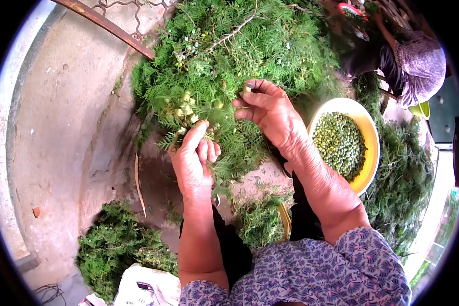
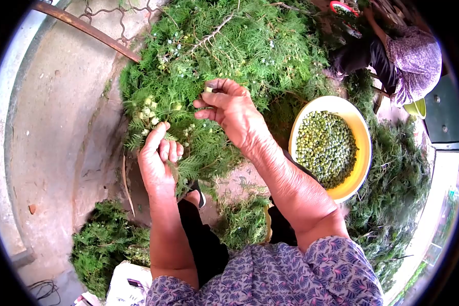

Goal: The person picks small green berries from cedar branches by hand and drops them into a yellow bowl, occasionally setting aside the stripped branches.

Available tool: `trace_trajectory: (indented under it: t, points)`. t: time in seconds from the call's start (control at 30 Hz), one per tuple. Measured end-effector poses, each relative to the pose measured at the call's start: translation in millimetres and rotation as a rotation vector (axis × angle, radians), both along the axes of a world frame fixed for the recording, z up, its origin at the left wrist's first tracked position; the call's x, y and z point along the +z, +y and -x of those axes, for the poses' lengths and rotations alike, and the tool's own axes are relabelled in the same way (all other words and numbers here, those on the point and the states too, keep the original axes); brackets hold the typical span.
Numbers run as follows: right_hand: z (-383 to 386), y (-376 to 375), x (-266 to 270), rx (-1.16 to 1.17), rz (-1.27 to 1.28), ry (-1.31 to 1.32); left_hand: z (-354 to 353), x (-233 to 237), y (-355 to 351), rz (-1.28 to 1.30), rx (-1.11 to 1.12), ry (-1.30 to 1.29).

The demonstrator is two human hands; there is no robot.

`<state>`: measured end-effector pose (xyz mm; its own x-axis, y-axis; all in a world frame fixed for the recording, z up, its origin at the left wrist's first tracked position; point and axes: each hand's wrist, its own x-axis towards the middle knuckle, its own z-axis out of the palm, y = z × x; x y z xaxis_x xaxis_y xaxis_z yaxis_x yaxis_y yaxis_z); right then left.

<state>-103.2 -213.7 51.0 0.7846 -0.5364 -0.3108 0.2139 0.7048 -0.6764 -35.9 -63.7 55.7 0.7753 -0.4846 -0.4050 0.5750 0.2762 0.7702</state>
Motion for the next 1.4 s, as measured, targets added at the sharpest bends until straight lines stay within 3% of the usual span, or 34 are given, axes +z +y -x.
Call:
trace_trajectory:
  t: [0.1,0.17,0.2,0.4,0.5,0.6,0.67,0.73,0.87,0.93,1.0,1.07,1.2,1.27,1.33,1.4]
  points:
    - [0.6,2.8,-1.4,0.003,-0.114,0.030,1.7,3.7,-5.0,0.032,0.037,0.067]
    - [3.1,4.6,-6.9,0.187,-0.174,0.015,0.1,0.2,-3.6,0.020,0.010,0.060]
    - [0.6,11.7,-0.9,0.161,-0.197,0.035,-0.7,-1.2,-2.3,0.007,-0.015,0.052]
    - [-0.1,18.5,-1.7,0.214,-0.059,0.076,0.2,-5.6,-2.7,-0.041,-0.047,0.056]
    - [2.8,20.2,1.7,0.110,0.167,0.181,1.4,-10.6,-3.2,-0.124,-0.037,0.001]
    - [6.9,-1.5,0.7,-0.028,0.200,0.223,1.4,-4.4,0.6,-0.126,0.004,-0.028]
    - [2.9,-3.9,-3.9,-0.084,0.049,0.115,2.0,-4.1,1.3,-0.127,0.002,-0.026]
    - [0.8,-1.9,-8.6,0.032,-0.200,0.028,2.5,-4.3,2.4,-0.083,-0.036,-0.013]
    - [3.6,9.4,-8.2,0.282,-0.216,0.021,4.0,-4.2,0.5,-0.090,-0.040,0.003]
    - [2.7,14.2,-4.9,0.254,-0.223,0.046,4.0,-5.5,-0.2,-0.065,-0.090,-0.042]
    - [5.3,12.2,-10.4,0.390,-0.209,-0.068,4.3,-6.6,-0.8,-0.069,-0.094,-0.039]
    - [3.1,14.6,-7.2,0.369,-0.185,-0.049,4.0,-7.6,-0.4,-0.073,-0.097,-0.036]
    - [3.2,7.5,4.2,0.082,0.272,0.286,5.5,-3.9,0.7,-0.086,-0.061,-0.005]
    - [3.2,-7.3,-4.4,-0.038,0.139,0.056,7.5,-0.1,-1.5,-0.103,0.028,-0.104]
    - [-0.9,-8.7,11.6,-0.115,-0.111,0.007,7.3,-2.6,-0.3,-0.081,0.008,-0.103]
    - [1.2,-11.2,11.4,-0.057,-0.050,-0.017,9.0,-2.3,-2.0,-0.089,-0.021,-0.160]
